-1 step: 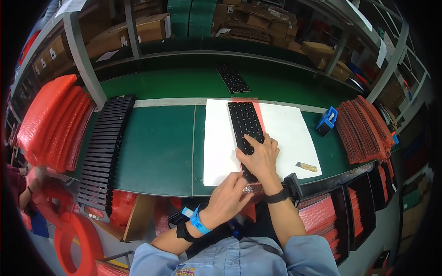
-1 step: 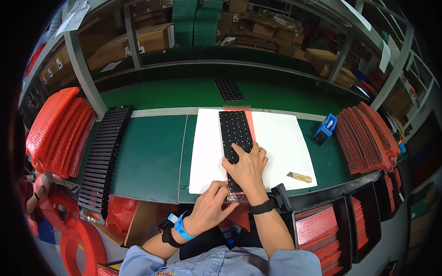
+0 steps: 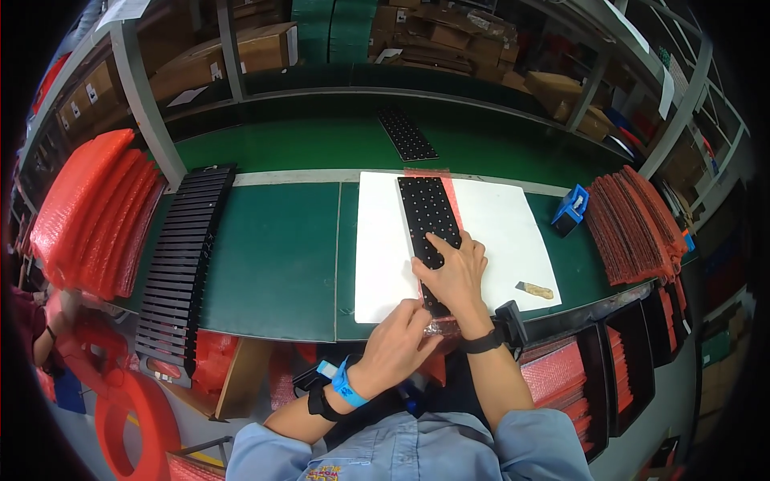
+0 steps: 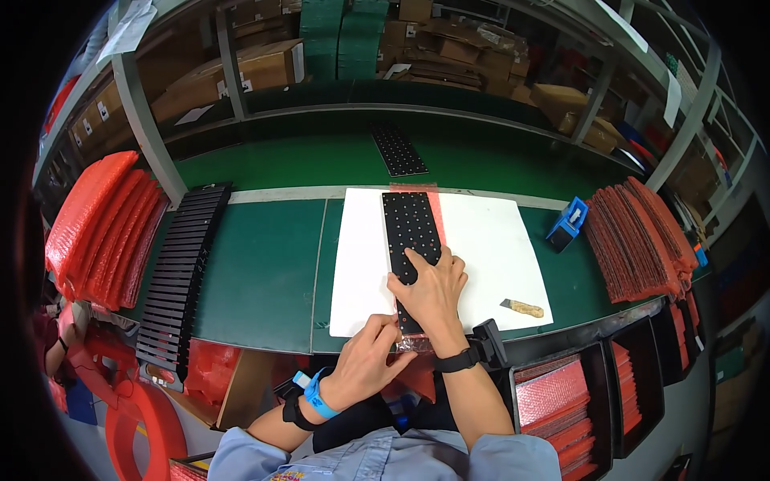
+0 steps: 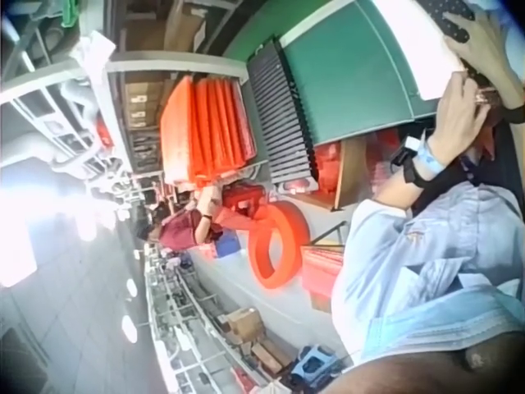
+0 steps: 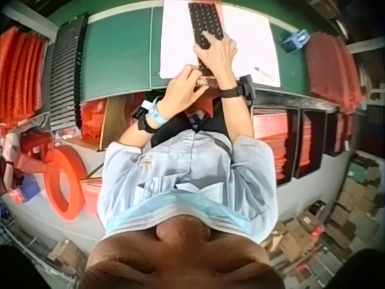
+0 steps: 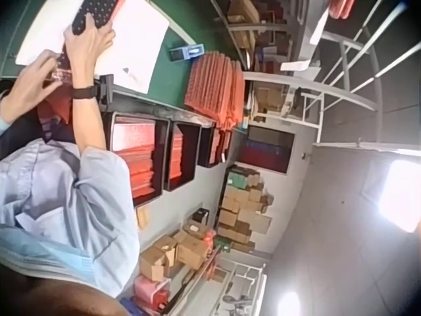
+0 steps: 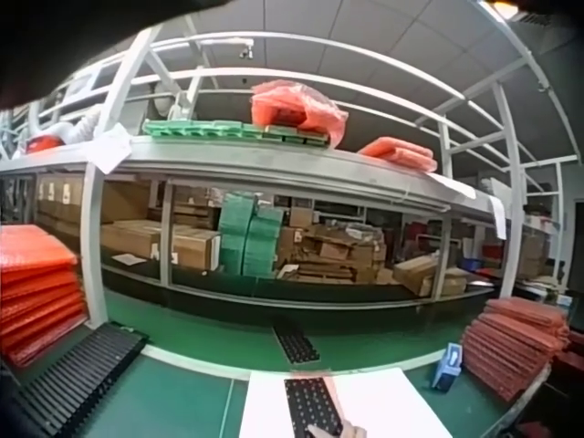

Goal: The person wraps circuit boards in bubble wrap, securing the ends with tape, and then wraps the entire stack in more bubble wrap. They repeat this process for several boards, taping each one before setting the bundle aside.

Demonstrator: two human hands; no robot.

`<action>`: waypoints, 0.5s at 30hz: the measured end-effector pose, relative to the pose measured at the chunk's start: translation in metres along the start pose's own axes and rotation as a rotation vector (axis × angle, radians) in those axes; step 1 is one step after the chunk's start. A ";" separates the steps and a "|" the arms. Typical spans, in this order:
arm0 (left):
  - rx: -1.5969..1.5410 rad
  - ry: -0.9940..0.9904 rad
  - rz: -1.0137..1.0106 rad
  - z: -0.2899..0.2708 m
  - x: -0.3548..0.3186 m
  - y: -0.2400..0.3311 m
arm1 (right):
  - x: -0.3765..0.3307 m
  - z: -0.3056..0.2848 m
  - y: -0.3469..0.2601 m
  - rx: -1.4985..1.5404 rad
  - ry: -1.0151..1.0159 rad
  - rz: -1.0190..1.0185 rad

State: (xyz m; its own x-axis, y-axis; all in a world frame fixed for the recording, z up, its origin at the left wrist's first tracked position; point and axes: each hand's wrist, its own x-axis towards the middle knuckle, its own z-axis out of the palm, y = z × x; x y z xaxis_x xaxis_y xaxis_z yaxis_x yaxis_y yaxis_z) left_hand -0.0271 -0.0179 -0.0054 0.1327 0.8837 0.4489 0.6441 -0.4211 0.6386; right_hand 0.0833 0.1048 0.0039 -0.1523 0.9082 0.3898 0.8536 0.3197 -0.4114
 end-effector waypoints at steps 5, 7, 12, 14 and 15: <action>0.003 0.000 0.012 -0.001 0.000 0.003 | -0.002 -0.006 0.000 -0.019 0.039 0.039; 0.000 0.003 0.011 0.000 0.000 0.001 | -0.002 -0.003 0.001 -0.027 0.029 0.041; 0.004 -0.009 -0.006 -0.001 -0.002 0.000 | -0.006 0.001 -0.001 -0.031 0.028 0.059; 0.005 -0.004 0.001 -0.001 -0.002 0.001 | -0.007 0.000 -0.001 -0.030 0.038 0.068; 0.006 0.002 0.008 0.000 -0.001 0.001 | -0.007 0.000 -0.001 -0.037 0.036 0.065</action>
State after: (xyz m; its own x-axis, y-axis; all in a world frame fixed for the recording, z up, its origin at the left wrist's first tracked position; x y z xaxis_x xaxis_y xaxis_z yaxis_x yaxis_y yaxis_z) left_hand -0.0266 -0.0196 -0.0048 0.1362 0.8801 0.4549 0.6473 -0.4267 0.6316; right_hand 0.0838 0.0983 0.0019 -0.0783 0.9164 0.3925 0.8791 0.2492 -0.4064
